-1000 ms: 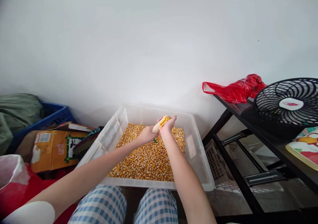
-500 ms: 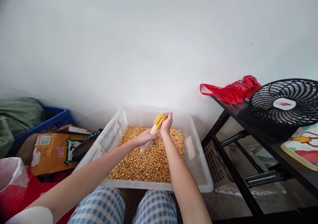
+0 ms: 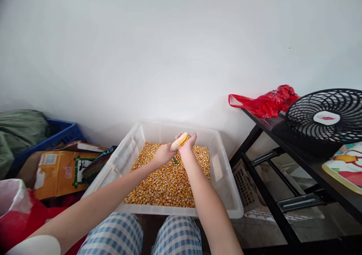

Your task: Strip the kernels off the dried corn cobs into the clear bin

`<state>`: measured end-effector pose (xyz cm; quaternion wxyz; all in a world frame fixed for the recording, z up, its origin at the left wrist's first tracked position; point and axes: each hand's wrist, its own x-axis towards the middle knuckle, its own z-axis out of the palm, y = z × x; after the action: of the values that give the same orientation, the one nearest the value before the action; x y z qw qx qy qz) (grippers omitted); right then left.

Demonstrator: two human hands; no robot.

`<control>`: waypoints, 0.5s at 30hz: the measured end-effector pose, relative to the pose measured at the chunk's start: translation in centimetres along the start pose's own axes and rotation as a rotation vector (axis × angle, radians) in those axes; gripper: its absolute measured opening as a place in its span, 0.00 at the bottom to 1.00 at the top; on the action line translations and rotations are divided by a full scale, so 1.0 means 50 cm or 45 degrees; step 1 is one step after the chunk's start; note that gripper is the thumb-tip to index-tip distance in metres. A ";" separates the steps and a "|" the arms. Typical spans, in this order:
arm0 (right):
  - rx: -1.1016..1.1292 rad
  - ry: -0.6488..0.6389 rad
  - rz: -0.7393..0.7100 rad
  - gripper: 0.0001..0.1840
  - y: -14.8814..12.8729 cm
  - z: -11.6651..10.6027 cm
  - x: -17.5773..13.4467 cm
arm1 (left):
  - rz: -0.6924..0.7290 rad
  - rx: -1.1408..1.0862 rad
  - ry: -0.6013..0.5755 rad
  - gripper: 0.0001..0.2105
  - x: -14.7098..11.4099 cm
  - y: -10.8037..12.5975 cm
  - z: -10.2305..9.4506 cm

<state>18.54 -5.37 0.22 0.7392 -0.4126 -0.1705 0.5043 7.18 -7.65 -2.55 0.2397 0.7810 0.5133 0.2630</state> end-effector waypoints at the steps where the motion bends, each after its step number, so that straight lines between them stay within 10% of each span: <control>1: 0.033 0.036 0.026 0.31 0.000 0.005 -0.007 | 0.008 0.028 -0.003 0.11 -0.002 0.004 0.000; 9: -0.195 0.034 -0.480 0.26 -0.010 0.010 -0.018 | -0.149 -0.896 -0.376 0.06 -0.019 0.035 0.028; 15: -0.224 0.041 -0.402 0.28 -0.022 -0.016 0.028 | -0.058 -1.191 -0.781 0.09 -0.006 0.010 -0.015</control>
<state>20.35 -4.66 0.37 0.7729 -0.4518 -0.2645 0.3586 6.92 -8.04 -1.72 0.7047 0.6209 0.2651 0.2182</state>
